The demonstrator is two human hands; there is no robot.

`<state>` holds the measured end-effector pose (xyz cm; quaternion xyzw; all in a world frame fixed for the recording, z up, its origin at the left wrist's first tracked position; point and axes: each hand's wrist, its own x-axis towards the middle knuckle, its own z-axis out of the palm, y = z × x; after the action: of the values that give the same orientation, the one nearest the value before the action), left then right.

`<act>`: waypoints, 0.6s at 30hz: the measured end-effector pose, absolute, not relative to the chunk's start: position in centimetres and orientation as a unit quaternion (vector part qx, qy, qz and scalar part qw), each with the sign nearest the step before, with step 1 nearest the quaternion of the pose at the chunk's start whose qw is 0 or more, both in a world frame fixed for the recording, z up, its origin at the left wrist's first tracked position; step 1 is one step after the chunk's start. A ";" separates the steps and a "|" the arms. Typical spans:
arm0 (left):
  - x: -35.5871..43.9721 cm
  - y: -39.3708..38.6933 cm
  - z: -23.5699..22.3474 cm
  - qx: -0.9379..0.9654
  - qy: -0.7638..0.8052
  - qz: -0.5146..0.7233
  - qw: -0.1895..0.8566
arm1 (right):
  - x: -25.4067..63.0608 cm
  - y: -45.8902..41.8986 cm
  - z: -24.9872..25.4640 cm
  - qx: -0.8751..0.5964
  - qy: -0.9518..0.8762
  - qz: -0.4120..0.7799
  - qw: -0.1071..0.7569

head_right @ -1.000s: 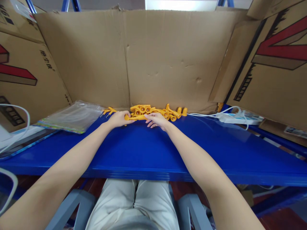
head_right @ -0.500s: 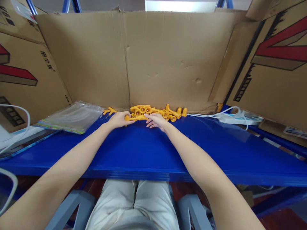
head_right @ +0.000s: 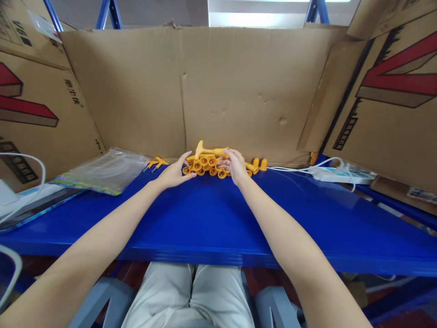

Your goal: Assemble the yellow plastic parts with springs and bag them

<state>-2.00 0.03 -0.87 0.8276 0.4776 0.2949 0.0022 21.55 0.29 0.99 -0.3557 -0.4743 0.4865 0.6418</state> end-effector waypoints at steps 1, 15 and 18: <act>-2.0 0.1 -1.0 0.831 0.477 0.288 0.002 | 22.0 0.7 1.1 -0.359 -0.476 0.447 0.667; -1.5 0.5 -1.5 0.845 0.505 0.176 0.000 | 24.8 3.9 -0.5 -0.508 -0.655 -0.047 0.558; -1.4 0.3 -1.3 0.845 0.509 0.164 -0.006 | 24.0 4.2 -0.5 -0.531 -0.686 -0.064 0.493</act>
<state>-1.36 0.30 -1.34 0.8450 0.5091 0.1637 -0.0061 24.01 4.16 -0.51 -0.5311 -0.6865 -0.0638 0.4925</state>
